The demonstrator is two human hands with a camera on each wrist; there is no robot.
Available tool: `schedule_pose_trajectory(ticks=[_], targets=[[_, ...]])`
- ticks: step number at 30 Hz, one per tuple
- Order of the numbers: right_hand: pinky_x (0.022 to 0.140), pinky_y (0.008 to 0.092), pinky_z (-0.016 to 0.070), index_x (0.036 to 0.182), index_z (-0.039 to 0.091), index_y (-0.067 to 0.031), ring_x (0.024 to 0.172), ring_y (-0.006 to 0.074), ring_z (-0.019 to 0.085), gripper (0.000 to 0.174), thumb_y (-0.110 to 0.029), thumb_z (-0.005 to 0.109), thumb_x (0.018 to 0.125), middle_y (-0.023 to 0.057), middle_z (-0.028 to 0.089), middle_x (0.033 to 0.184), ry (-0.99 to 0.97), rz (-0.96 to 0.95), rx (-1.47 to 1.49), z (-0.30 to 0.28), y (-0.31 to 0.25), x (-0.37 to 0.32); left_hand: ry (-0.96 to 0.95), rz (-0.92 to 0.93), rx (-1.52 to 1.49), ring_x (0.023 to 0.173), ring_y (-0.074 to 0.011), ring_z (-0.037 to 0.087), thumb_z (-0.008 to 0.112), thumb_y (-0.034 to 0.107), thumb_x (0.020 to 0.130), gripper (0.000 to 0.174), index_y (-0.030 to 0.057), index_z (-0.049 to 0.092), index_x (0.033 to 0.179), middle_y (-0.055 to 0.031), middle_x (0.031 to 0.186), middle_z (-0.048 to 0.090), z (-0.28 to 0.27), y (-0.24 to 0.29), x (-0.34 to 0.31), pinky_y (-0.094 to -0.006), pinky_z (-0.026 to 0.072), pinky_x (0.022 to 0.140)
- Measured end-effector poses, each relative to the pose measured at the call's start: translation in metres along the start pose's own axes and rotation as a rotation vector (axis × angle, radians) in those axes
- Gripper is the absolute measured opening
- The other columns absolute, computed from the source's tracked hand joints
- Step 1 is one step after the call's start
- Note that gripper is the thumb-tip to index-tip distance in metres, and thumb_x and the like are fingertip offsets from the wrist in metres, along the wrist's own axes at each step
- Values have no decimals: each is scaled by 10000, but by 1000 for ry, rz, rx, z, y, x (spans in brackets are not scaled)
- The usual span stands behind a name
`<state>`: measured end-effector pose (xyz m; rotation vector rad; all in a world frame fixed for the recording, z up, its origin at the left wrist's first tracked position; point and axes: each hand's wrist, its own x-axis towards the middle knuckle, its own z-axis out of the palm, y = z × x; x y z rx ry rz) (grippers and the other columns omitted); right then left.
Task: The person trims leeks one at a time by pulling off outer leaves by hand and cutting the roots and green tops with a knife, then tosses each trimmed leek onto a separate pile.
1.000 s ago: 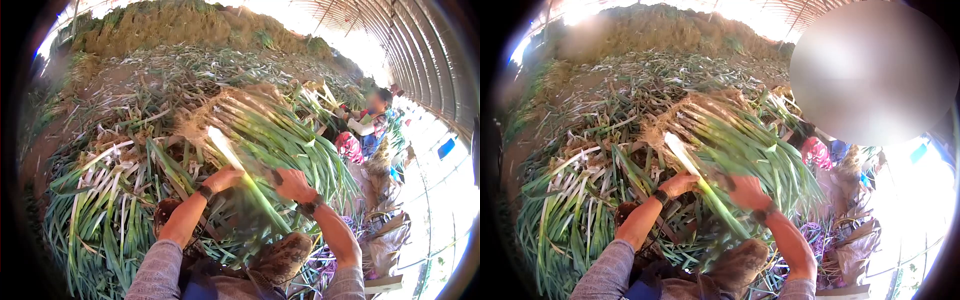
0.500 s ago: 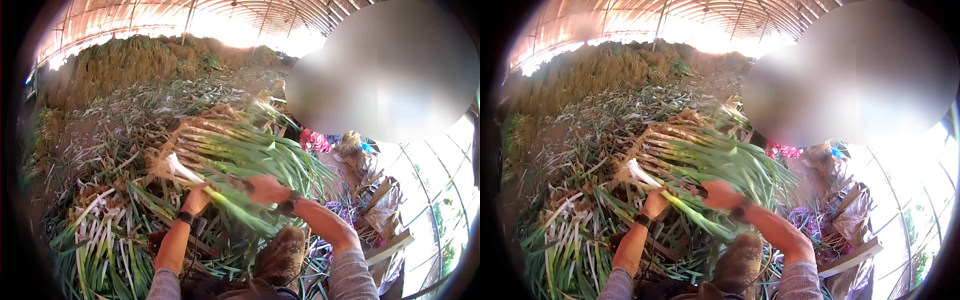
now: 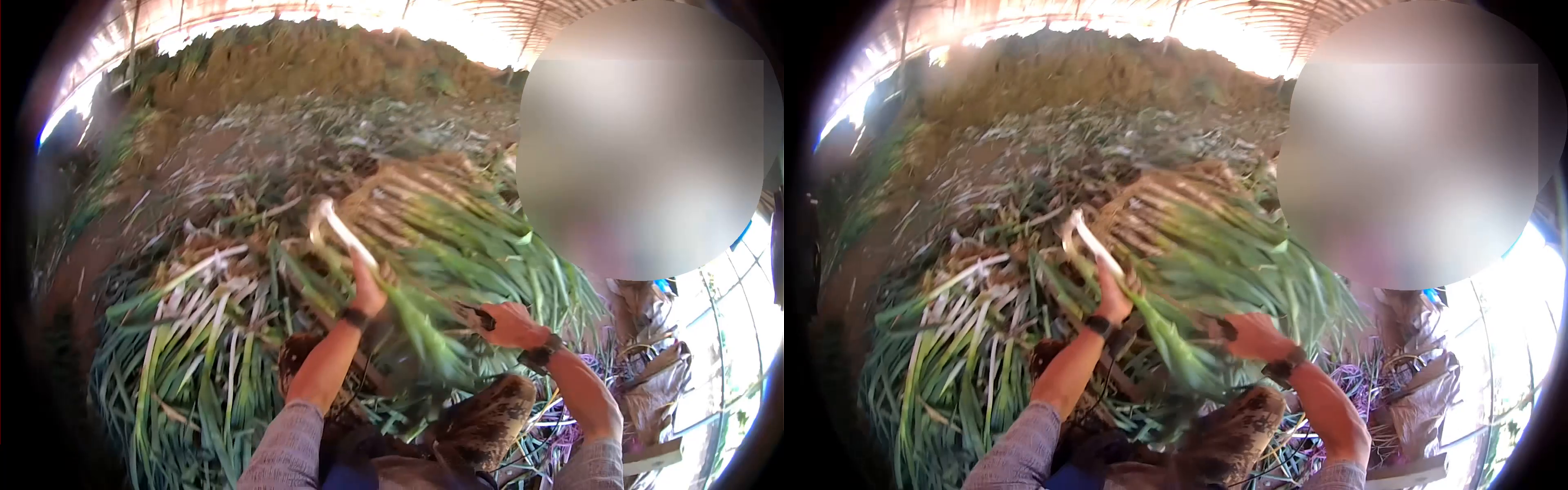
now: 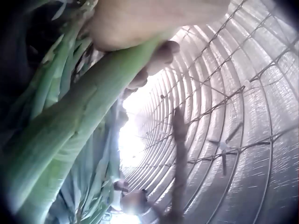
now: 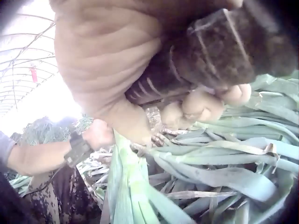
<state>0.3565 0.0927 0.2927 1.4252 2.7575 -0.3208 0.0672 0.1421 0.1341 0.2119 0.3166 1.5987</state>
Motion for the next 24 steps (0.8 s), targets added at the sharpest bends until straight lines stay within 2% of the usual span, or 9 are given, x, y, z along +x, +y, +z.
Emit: schedule_pose_trajectory(ticks=[4, 6, 9, 13, 15, 18, 20, 22, 24], targets=[[723, 522, 490, 897, 662, -83, 803, 440, 635, 275, -344, 593, 841, 207, 675, 836, -91, -33, -63, 26, 29, 1, 324, 302, -45, 523, -196, 432, 413, 828, 857, 695, 140, 499, 804, 5, 635, 483, 17, 64, 4, -375, 392, 523], [742, 532, 486, 883, 655, -69, 824, 435, 633, 241, -288, 597, 802, 201, 672, 836, -9, 11, -69, 30, 36, 3, 236, 423, -13, 530, -175, 432, 382, 782, 906, 663, 136, 501, 816, 6, 624, 471, 22, 90, -3, -361, 390, 519], [754, 528, 488, 866, 652, -55, 844, 425, 637, 245, -267, 607, 751, 198, 674, 840, -105, 83, -67, 36, 53, 4, 277, 504, 75, 572, -148, 417, 389, 692, 963, 566, 141, 501, 896, 7, 677, 470, 42, 115, -16, -359, 381, 544], [763, 509, 497, 870, 665, -57, 860, 416, 644, 252, -251, 626, 714, 194, 682, 859, -136, 110, -13, 52, 68, 14, 147, 524, 171, 563, -133, 389, 392, 678, 968, 571, 125, 526, 929, 21, 665, 413, 68, 144, -37, -327, 363, 523], [768, 498, 501, 913, 678, -67, 865, 413, 642, 263, -244, 637, 723, 190, 685, 867, -143, 83, -25, 49, 64, 22, -92, 514, 316, 496, -130, 374, 358, 733, 940, 616, 142, 516, 866, 34, 608, 421, 84, 154, -44, -329, 373, 483], [745, 505, 497, 934, 676, -55, 816, 425, 625, 304, -303, 651, 760, 206, 664, 818, 49, -35, 67, 45, 55, 44, -292, 416, 506, 491, -121, 368, 376, 713, 953, 606, 132, 548, 935, 32, 623, 404, 89, 134, -52, -314, 338, 468], [743, 500, 503, 952, 684, -61, 820, 428, 625, 319, -319, 652, 767, 206, 669, 826, 117, -117, 121, 28, 35, 60, -225, 212, 334, 473, -125, 395, 333, 717, 961, 611, 144, 545, 933, 21, 603, 413, 108, 98, -62, -305, 342, 445], [739, 495, 507, 976, 687, -77, 840, 430, 625, 338, -339, 671, 764, 211, 674, 858, -144, -195, 56, 11, 14, 87, -280, 225, 355, 480, -141, 422, 318, 715, 964, 609, 152, 549, 955, 6, 609, 417, 116, 61, -72, -309, 346, 437], [735, 485, 512, 970, 679, -66, 857, 409, 644, 375, -375, 686, 758, 197, 691, 895, -176, -252, -18, 10, -2, 117, -191, 127, 329, 539, -130, 528, 323, 648, 1003, 587, 113, 566, 1009, -14, 676, 541, 127, 20, -84, -316, 461, 460]])
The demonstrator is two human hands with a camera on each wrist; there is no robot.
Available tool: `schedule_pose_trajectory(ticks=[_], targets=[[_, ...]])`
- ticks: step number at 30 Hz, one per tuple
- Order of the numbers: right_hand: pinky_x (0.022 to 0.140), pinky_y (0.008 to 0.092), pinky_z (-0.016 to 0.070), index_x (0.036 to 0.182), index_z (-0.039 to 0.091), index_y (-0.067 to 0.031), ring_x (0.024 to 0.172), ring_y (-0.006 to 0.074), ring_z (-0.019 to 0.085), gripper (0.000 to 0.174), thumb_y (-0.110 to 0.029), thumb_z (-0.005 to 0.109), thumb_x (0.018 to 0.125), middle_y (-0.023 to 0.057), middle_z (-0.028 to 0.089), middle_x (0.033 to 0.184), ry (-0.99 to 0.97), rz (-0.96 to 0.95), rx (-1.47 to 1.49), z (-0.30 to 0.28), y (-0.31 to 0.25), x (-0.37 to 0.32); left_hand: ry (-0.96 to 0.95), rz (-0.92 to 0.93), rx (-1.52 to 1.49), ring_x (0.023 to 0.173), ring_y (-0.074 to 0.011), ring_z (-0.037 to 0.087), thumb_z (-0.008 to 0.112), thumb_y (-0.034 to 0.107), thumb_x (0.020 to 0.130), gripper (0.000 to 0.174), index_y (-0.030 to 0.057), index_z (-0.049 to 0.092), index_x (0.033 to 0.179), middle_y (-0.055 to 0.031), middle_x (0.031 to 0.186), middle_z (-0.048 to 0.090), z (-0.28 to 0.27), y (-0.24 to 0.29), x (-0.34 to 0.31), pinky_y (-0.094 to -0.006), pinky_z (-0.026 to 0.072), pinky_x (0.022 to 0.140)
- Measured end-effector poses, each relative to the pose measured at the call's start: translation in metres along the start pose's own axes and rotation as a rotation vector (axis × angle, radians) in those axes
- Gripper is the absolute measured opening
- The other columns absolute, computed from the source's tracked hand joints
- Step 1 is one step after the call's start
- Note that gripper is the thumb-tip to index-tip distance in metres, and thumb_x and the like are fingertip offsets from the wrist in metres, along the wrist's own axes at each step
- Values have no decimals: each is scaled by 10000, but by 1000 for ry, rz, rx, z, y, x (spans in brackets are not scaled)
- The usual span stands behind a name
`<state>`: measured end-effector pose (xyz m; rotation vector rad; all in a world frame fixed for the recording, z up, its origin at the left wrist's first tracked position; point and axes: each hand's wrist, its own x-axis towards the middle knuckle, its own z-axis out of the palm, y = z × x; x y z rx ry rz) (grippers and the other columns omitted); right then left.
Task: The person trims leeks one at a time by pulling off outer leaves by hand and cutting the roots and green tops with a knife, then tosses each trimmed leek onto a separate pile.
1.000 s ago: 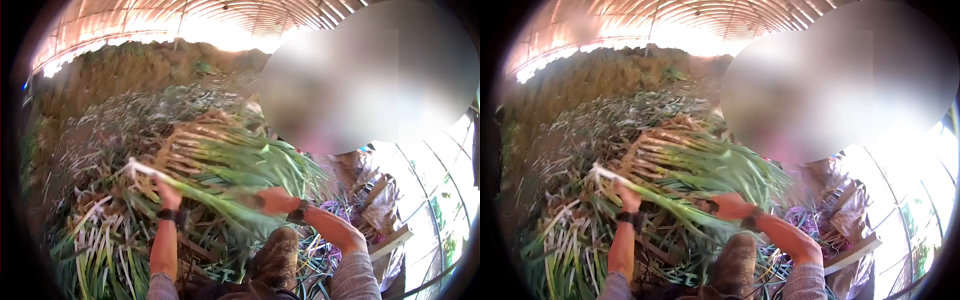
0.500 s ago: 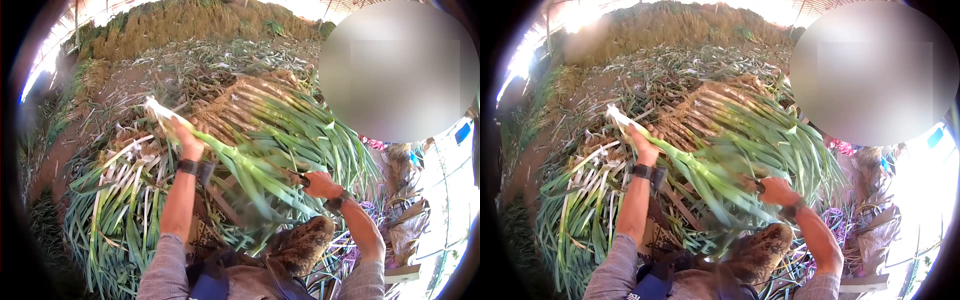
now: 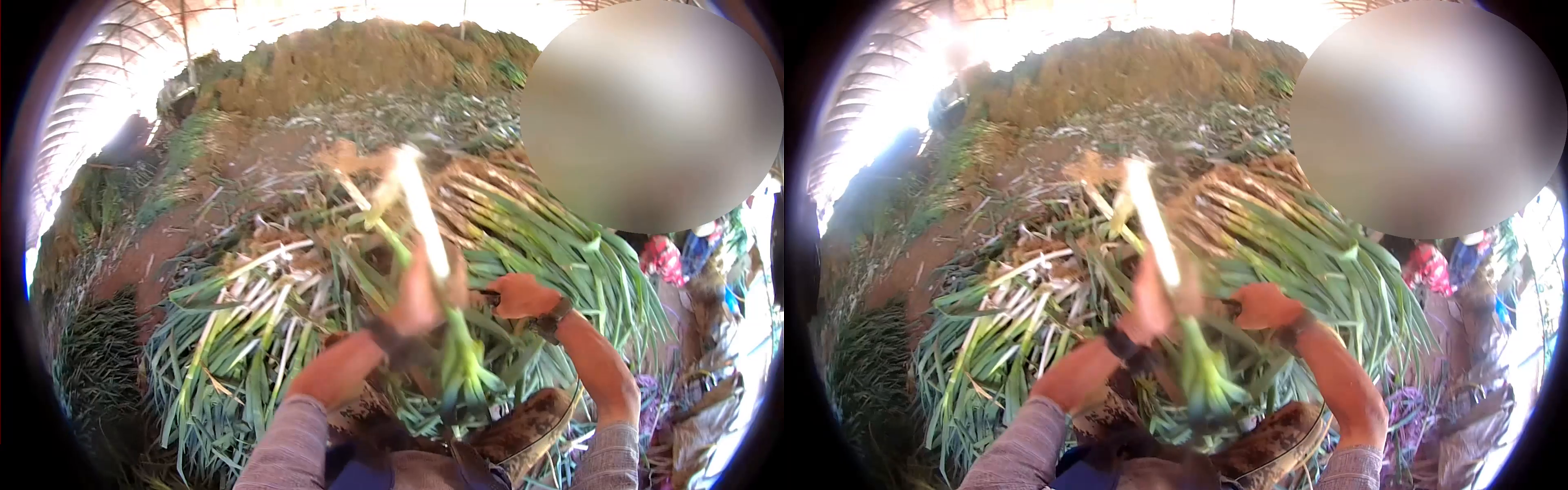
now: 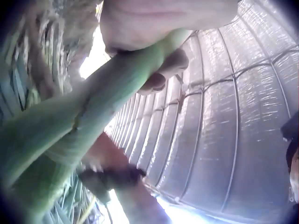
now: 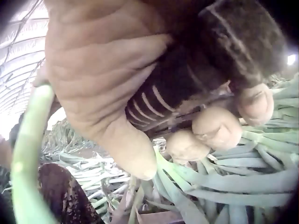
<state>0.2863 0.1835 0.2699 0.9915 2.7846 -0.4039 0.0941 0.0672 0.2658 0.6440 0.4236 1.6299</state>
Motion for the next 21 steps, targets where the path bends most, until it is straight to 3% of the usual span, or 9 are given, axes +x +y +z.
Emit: schedule_pose_trajectory(ticks=[2, 4, 8, 10, 14, 16, 18, 20, 21], targets=[[773, 492, 509, 942, 718, -90, 880, 391, 669, 300, -314, 636, 761, 187, 704, 901, -40, -107, -56, 8, 0, 35, -385, -106, -41, 540, -121, 518, 314, 663, 998, 620, 97, 567, 1001, 4, 658, 518, 10, -25, -9, -307, 461, 472], [745, 492, 494, 910, 680, -44, 857, 399, 652, 280, -308, 619, 836, 222, 681, 912, 216, -338, 86, 13, 16, 49, -456, -169, -53, 525, -116, 488, 267, 685, 993, 674, 76, 556, 996, 21, 640, 485, 7, -55, -11, -280, 438, 489], [832, 471, 506, 1075, 670, -60, 962, 391, 643, 325, -310, 604, 879, 205, 682, 1038, 101, -228, 218, 8, 13, 37, -393, -197, 11, 521, -120, 457, 287, 694, 986, 687, 54, 536, 977, 15, 633, 443, 34, -51, -23, -269, 417, 503], [785, 373, 534, 1240, 654, -68, 866, 218, 659, 422, -207, 685, 843, 140, 707, 993, 292, -479, 710, 0, -14, 19, -424, -228, -6, 523, -125, 456, 286, 694, 986, 686, 55, 537, 978, 14, 636, 443, 35, -56, -19, -275, 415, 506], [659, 365, 516, 1042, 693, -43, 674, 184, 601, 317, -222, 752, 788, 59, 689, 781, 689, -518, 276, -20, -32, 30, -490, -287, -73, 526, -134, 452, 281, 701, 983, 681, 71, 537, 965, 11, 632, 442, 35, -80, -18, -291, 408, 514], [612, 356, 486, 981, 673, -18, 634, 175, 579, 277, -232, 734, 815, 48, 666, 737, 543, -349, 518, -42, -7, 31, -533, -325, -80, 530, -134, 441, 279, 712, 976, 674, 87, 529, 937, 4, 620, 436, 33, -86, -30, -292, 404, 527], [576, 350, 462, 903, 648, 6, 588, 170, 547, 291, -264, 728, 828, 45, 638, 697, 650, 218, 649, -52, 23, 35, -327, -225, 3, 515, -123, 442, 246, 724, 973, 683, 100, 517, 913, 11, 607, 434, 28, -82, -42, -285, 391, 492], [664, 360, 524, 837, 706, -5, 715, 240, 683, 326, -327, 734, 795, 122, 710, 742, 606, 495, 754, -41, 100, 30, -442, -30, 65, 421, -121, 422, 180, 763, 945, 749, 117, 552, 880, 38, 550, 413, 12, -63, -37, -283, 363, 385], [661, 377, 517, 831, 704, 11, 712, 265, 681, 365, -346, 734, 766, 145, 701, 738, 545, 449, 602, -21, 146, 25, -324, 98, 162, 409, -127, 426, 202, 791, 924, 766, 123, 566, 834, 25, 526, 430, 21, -42, -45, -284, 391, 393]])
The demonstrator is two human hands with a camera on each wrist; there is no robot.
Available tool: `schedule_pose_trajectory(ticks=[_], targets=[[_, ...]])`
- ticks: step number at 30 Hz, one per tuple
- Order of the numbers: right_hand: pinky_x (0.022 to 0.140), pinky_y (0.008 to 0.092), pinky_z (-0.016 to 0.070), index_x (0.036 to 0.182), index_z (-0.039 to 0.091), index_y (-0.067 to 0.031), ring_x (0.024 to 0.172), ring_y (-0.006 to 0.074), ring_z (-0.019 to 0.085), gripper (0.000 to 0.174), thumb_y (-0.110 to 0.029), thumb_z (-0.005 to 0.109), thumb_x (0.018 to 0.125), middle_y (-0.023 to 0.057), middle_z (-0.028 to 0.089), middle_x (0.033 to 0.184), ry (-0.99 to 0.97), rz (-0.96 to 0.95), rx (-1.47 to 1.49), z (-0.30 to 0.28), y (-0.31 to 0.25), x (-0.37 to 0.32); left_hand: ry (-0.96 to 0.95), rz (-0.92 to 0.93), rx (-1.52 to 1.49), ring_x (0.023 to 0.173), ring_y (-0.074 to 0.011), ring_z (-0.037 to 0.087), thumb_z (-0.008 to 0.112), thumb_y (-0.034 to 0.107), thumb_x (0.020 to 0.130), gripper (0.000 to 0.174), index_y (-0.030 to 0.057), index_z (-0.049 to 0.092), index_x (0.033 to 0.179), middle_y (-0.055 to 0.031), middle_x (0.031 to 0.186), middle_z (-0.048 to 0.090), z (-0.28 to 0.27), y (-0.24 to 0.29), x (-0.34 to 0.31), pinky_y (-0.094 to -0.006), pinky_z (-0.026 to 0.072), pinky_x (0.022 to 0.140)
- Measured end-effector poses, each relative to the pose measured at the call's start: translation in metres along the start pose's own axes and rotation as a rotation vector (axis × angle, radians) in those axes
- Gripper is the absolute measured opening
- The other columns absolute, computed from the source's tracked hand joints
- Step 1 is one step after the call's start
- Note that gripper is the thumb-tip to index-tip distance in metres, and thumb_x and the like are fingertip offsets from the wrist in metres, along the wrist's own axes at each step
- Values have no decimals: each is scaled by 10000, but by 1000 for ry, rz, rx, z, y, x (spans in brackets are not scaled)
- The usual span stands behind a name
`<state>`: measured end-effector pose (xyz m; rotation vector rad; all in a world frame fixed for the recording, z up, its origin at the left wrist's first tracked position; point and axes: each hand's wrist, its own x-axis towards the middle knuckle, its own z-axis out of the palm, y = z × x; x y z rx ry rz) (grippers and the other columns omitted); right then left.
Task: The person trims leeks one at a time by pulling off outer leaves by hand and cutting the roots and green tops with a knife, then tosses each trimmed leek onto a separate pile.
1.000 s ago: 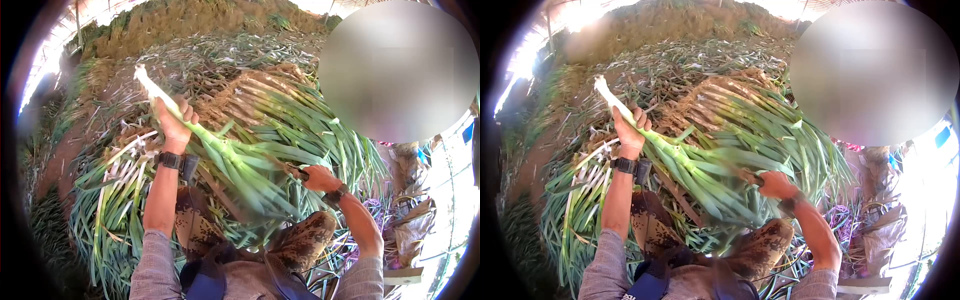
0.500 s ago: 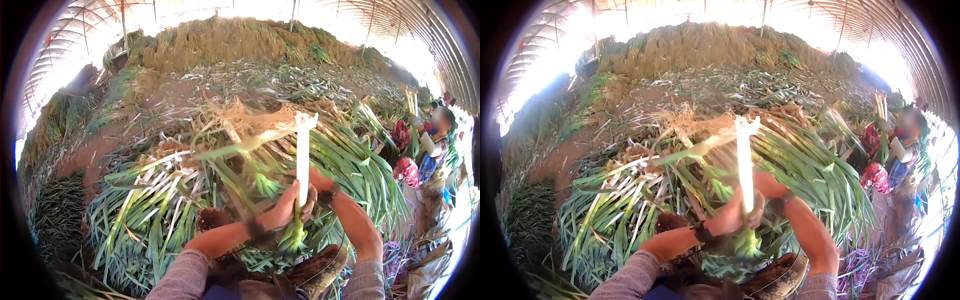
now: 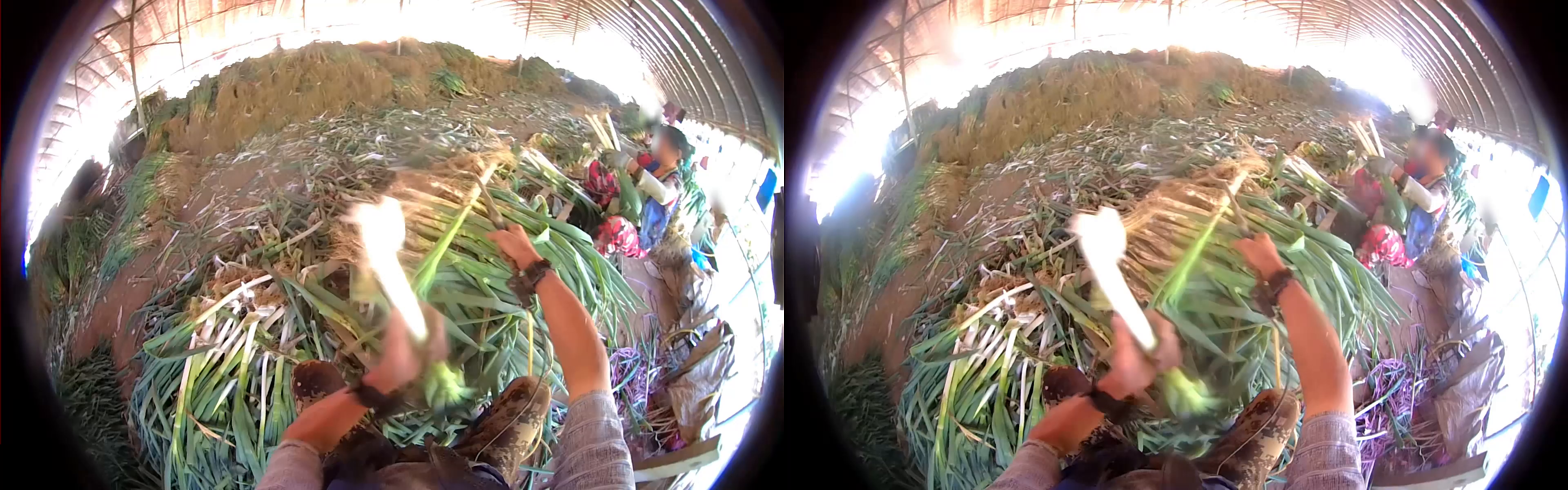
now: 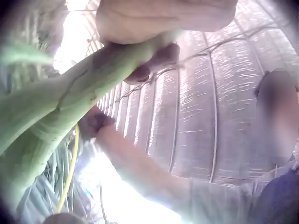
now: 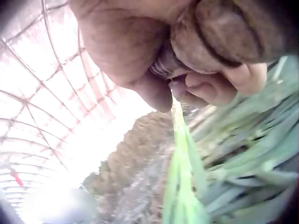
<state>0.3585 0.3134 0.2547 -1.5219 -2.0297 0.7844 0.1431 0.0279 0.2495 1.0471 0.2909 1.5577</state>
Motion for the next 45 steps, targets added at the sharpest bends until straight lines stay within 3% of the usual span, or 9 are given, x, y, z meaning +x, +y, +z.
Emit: schedule_pose_trajectory(ticks=[9, 15, 18, 19, 21, 26, 33, 38, 45], targets=[[787, 435, 527, 931, 731, -2, 854, 366, 694, 441, -385, 717, 712, 223, 713, 880, -62, 317, -234, -6, 80, -107, 246, 592, 617, 479, -104, 380, 256, 697, 992, 678, 91, 521, 846, 27, 579, 386, -10, 265, 37, -284, 343, 455], [729, 471, 522, 926, 708, -39, 796, 397, 664, 345, -335, 685, 750, 202, 696, 826, -127, -41, -405, 41, 51, -147, 448, 473, 849, 526, -78, 339, 329, 513, 1049, 496, 60, 531, 1025, 42, 653, 372, -47, 407, 23, -267, 306, 468], [763, 493, 527, 961, 705, -45, 840, 405, 666, 379, -350, 675, 738, 211, 697, 862, -295, -26, -457, 58, 30, -145, 978, 332, 1830, 437, -72, 357, 402, 591, 1005, 536, 97, 574, 892, 76, 590, 384, -88, 428, 3, -260, 240, 359], [762, 494, 526, 959, 706, -45, 833, 406, 665, 389, -359, 672, 731, 212, 696, 860, -333, -46, -492, 61, 28, -144, 1114, -139, 1908, 467, -68, 375, 424, 580, 1003, 509, 122, 589, 851, 67, 596, 402, -87, 433, -3, -266, 299, 402], [765, 496, 526, 937, 705, -38, 822, 413, 662, 397, -368, 667, 719, 218, 692, 852, -391, -27, -502, 58, 24, -144, 825, -2, 2292, 581, -217, 515, 523, 503, 979, 457, 58, 614, 932, -76, 625, 527, -212, 457, -64, -394, 439, 543], [750, 500, 522, 895, 699, -26, 802, 422, 660, 388, -373, 675, 722, 225, 684, 826, -405, -11, -517, 46, 57, -140, 545, -849, 2160, 900, -369, 678, 612, 298, 912, 325, 2, 708, 1006, -248, 982, 690, -186, 317, -41, -453, 504, 799], [700, 441, 517, 923, 693, -3, 751, 321, 673, 388, -363, 702, 779, 187, 692, 801, -258, 128, -170, 26, 64, -152, 14, -199, 1829, 950, -374, 668, 624, 280, 914, 303, 32, 687, 1075, -205, 998, 701, -239, 64, 126, -452, 516, 829], [711, 396, 507, 976, 697, 8, 751, 199, 627, 415, -384, 688, 841, 131, 671, 791, -293, 395, 51, 27, 88, -152, -138, -177, 1836, 1159, -385, 566, 649, 185, 871, 445, 20, 563, 1274, -218, 1230, 611, -221, -86, 227, -475, 455, 975], [719, 444, 494, 1012, 649, -10, 781, 345, 651, 393, -358, 696, 836, 208, 659, 811, -203, 150, 59, 34, 66, -162, -205, -552, 2066, 1294, -412, 426, 595, 262, 974, 475, 42, 508, 1386, -213, 1395, 467, -207, -132, 272, -595, 354, 1101]])
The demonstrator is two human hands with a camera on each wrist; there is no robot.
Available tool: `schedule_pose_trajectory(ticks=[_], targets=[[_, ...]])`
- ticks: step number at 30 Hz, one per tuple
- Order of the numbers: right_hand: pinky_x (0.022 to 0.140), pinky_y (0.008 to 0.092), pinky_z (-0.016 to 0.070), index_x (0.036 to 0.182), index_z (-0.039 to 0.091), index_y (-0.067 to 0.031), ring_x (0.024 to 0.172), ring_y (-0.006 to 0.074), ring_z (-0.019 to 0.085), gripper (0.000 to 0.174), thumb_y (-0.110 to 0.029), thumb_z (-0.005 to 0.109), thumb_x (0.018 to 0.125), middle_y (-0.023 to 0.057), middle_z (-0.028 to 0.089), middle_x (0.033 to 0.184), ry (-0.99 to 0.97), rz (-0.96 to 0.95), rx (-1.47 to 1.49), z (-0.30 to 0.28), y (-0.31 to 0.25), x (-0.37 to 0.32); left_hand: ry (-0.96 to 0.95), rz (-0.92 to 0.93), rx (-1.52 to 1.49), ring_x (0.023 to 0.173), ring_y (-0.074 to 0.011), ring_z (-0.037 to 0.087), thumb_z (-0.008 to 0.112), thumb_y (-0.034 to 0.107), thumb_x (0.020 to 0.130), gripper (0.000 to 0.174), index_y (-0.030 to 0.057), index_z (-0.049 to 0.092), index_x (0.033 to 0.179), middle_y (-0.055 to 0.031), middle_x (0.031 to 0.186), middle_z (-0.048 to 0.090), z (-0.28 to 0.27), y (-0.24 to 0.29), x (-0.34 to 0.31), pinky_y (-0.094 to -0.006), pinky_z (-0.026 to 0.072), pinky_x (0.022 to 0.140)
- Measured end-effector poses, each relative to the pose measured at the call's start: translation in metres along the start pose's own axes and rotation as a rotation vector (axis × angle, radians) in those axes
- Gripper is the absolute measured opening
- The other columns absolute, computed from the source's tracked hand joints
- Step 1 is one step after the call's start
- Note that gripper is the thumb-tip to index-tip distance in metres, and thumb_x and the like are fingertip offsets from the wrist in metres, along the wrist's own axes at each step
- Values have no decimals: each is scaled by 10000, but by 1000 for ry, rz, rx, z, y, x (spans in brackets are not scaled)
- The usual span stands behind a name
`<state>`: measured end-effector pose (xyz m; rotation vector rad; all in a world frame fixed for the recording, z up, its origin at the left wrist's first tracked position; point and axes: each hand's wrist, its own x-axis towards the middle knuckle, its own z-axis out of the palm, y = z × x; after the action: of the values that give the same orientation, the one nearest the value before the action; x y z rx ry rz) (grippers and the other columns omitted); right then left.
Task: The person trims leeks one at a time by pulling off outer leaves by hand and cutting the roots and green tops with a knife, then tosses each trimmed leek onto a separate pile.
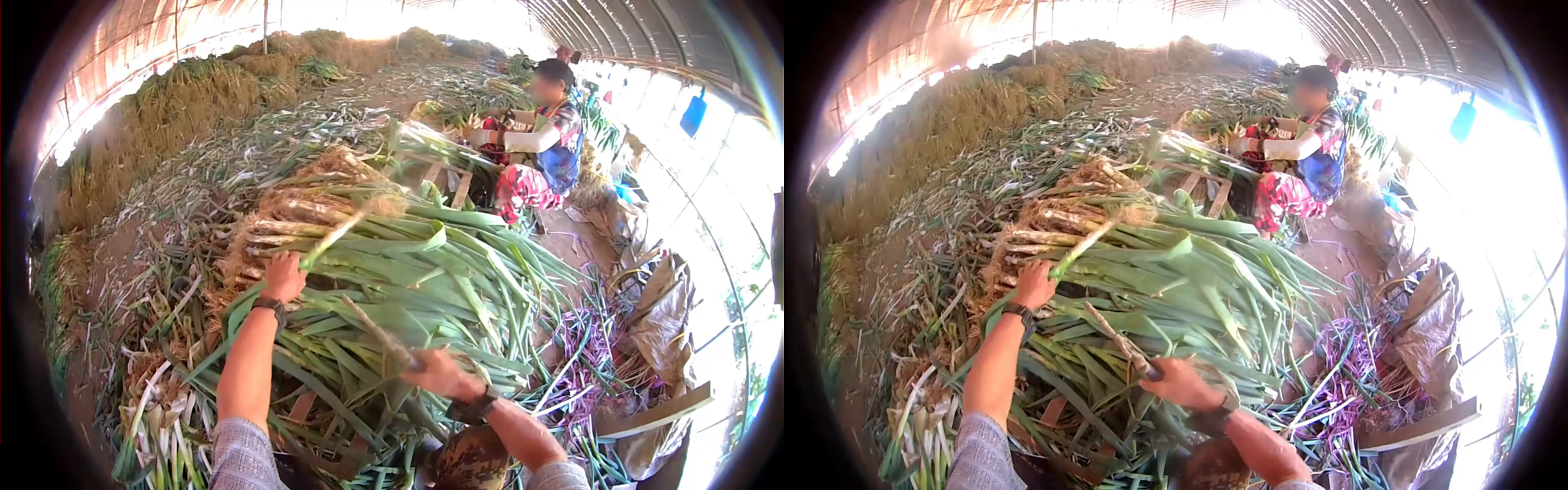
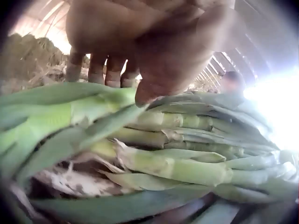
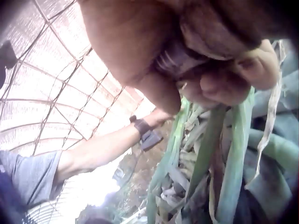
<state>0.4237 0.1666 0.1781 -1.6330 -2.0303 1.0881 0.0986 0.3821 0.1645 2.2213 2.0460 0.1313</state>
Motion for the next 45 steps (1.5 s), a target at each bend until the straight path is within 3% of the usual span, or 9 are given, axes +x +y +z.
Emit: schedule_pose_trajectory(ticks=[6, 8, 10, 11, 17, 20, 24, 33, 45], targets=[[701, 453, 492, 1019, 648, -18, 751, 383, 635, 367, -325, 703, 827, 209, 652, 791, 83, -131, 94, 11, 3, 0, 51, 278, -217, 847, -430, 610, 698, 302, 877, 458, -90, 623, 1102, -277, 932, 626, 15, -10, -34, -540, 468, 759], [697, 455, 492, 1018, 650, -21, 749, 391, 631, 359, -320, 703, 825, 212, 652, 795, 109, -162, 91, 11, 0, -7, 92, 306, -263, 863, -426, 606, 690, 282, 878, 433, -96, 616, 1076, -280, 941, 624, 5, -6, -52, -530, 461, 748], [693, 459, 493, 1008, 651, -26, 757, 404, 627, 344, -311, 701, 822, 221, 646, 795, 176, -169, 70, 6, -7, -14, 32, 167, -381, 767, -348, 638, 651, 229, 895, 275, -27, 606, 985, -199, 900, 646, -38, 11, -81, -470, 498, 656], [687, 461, 491, 974, 645, -27, 747, 406, 621, 325, -310, 698, 822, 224, 640, 788, 211, -197, 109, 8, -5, -16, 198, 221, -594, 696, -210, 626, 634, 183, 916, 187, 20, 609, 1003, -96, 866, 641, -46, 13, -99, -378, 510, 586], [669, 486, 502, 920, 631, -45, 744, 426, 633, 292, -316, 685, 825, 205, 646, 751, 287, -262, -2, 7, -41, -31, 215, -156, -1644, 711, -136, 603, 693, 195, 908, 205, 36, 612, 1008, -41, 863, 625, -59, 4, -188, -305, 534, 601], [689, 491, 520, 933, 649, -59, 788, 419, 653, 305, -339, 674, 813, 205, 667, 785, 191, -251, -115, 20, -57, -29, 94, -261, -1613, 787, -176, 662, 680, 172, 925, 191, 33, 630, 1047, -60, 935, 663, 69, -51, -194, -341, 569, 621], [751, 499, 531, 973, 681, -75, 843, 408, 666, 331, -346, 640, 788, 197, 694, 866, -24, -266, -428, 40, -57, -41, -80, -370, -1764, 823, -224, 657, 650, 153, 945, 225, -8, 638, 1103, -96, 943, 666, 142, -26, -248, -394, 554, 705], [781, 526, 514, 954, 651, 2, 860, 437, 659, 338, -265, 588, 757, 237, 692, 892, -243, -174, -633, 78, -27, -52, -188, -661, -1861, 714, -244, 621, 493, 186, 1015, 235, -2, 620, 1078, -94, 873, 637, 148, -8, -251, -431, 538, 607], [796, 542, 495, 951, 639, 13, 903, 457, 633, 389, -349, 625, 809, 263, 676, 914, -151, -157, -541, 101, -22, -11, -81, -637, -1816, 758, -231, 627, 523, 134, 986, 221, -30, 592, 1116, -106, 911, 633, 146, -5, -254, -408, 532, 638]])
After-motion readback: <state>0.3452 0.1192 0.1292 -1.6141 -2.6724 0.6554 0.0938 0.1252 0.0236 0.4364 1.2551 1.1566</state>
